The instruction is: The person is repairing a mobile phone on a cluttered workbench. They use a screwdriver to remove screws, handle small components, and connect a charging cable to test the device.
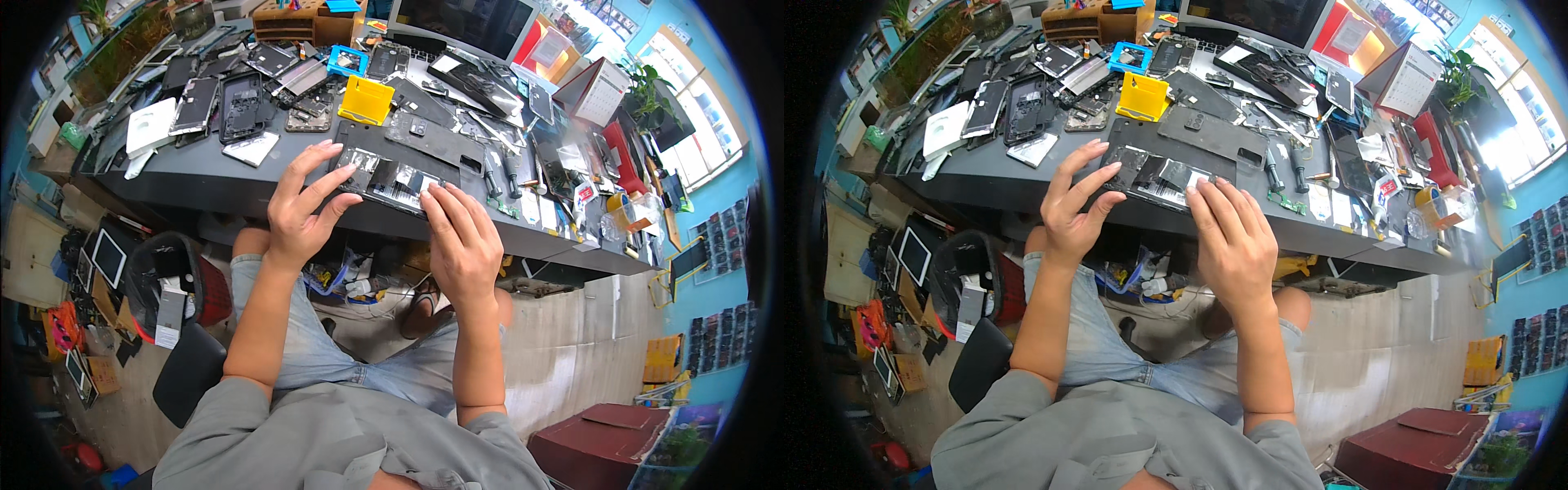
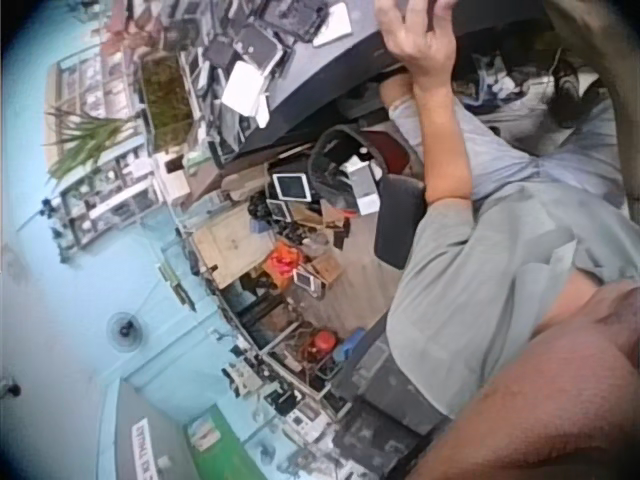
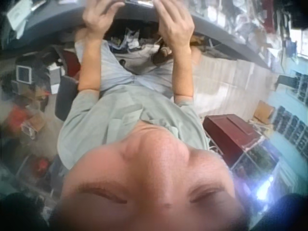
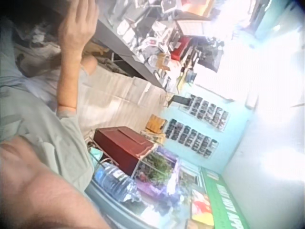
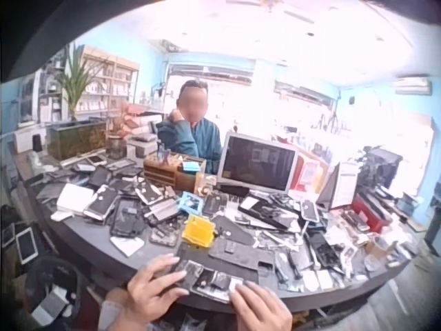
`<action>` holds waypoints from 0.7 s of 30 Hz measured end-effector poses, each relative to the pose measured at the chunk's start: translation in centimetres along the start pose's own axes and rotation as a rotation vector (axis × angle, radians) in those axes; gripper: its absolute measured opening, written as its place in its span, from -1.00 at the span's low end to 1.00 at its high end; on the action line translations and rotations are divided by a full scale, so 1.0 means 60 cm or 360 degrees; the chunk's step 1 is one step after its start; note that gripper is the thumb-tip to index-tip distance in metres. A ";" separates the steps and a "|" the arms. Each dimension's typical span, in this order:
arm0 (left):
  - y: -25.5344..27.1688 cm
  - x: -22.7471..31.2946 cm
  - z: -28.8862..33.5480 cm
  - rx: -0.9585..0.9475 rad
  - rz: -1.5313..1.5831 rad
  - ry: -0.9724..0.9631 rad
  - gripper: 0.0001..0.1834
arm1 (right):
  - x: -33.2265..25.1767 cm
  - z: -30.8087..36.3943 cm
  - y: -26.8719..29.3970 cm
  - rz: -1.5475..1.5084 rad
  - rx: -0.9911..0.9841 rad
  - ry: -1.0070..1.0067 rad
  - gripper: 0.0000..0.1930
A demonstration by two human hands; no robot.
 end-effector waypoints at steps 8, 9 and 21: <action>-0.009 -0.008 -0.005 0.0145 0.0028 0.0040 -0.45 | 0.013 -0.013 0.001 0.0037 -0.0187 0.0130 -0.48; -0.011 -0.010 -0.005 0.0155 0.0027 0.0041 -0.47 | 0.016 -0.013 -0.003 0.0042 -0.0179 0.0142 -0.48; -0.034 0.050 0.003 -0.0193 -0.0272 0.0040 -0.55 | 0.089 -0.104 0.011 -0.0428 -0.0143 -0.0326 -0.76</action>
Point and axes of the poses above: each hand's wrist, its own z-axis away from the middle knuckle, its own y-axis out of the back of the hand, x = y × z, the point moved 2 cm from there along -z, towards the middle knuckle, and after that the axes turned 15 degrees about y, right-handed, at the moved point
